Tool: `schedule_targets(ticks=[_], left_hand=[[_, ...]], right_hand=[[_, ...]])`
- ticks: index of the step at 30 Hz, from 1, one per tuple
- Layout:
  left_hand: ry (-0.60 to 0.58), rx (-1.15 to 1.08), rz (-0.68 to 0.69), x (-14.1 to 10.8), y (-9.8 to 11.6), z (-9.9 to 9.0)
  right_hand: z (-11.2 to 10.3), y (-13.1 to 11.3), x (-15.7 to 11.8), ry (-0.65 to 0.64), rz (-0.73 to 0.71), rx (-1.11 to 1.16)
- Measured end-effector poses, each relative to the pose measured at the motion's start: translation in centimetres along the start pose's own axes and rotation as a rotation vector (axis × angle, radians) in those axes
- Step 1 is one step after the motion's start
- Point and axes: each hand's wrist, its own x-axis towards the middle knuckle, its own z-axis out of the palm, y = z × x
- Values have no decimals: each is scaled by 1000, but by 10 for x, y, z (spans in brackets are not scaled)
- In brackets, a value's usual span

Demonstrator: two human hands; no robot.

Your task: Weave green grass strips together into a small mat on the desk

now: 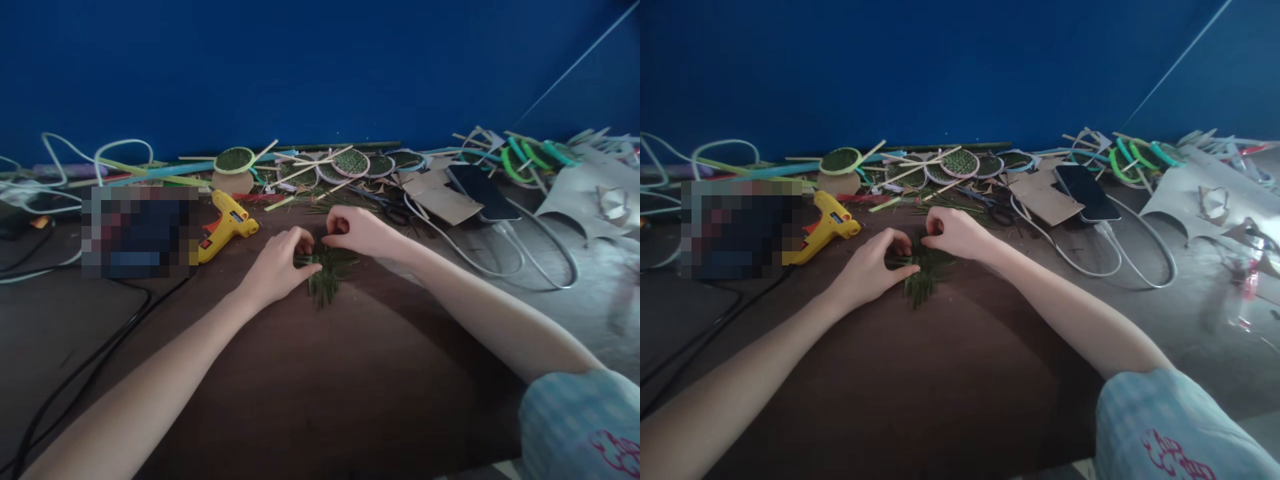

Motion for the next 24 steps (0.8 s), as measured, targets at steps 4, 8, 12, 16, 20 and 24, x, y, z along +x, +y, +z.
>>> schedule_targets(ticks=[4, 8, 12, 16, 20, 24], left_hand=[[5, -47, -22, 1, -1, 0], [16, -82, -51, 1, 0, 1], [18, -95, -51, 1, 1, 1], [17, -98, -51, 1, 0, 1], [15, -95, -52, 2, -1, 1], [27, -91, -43, 1, -2, 2]], right_hand=[[1, -1, 0, -13, -181, 65], [10, -3, 0, -53, -259, 57], [17, -2, 0, -7, -247, 25], [17, -3, -1, -13, -179, -21], [13, -5, -2, -49, -164, -15], [13, -4, -2, -78, -171, -5]])
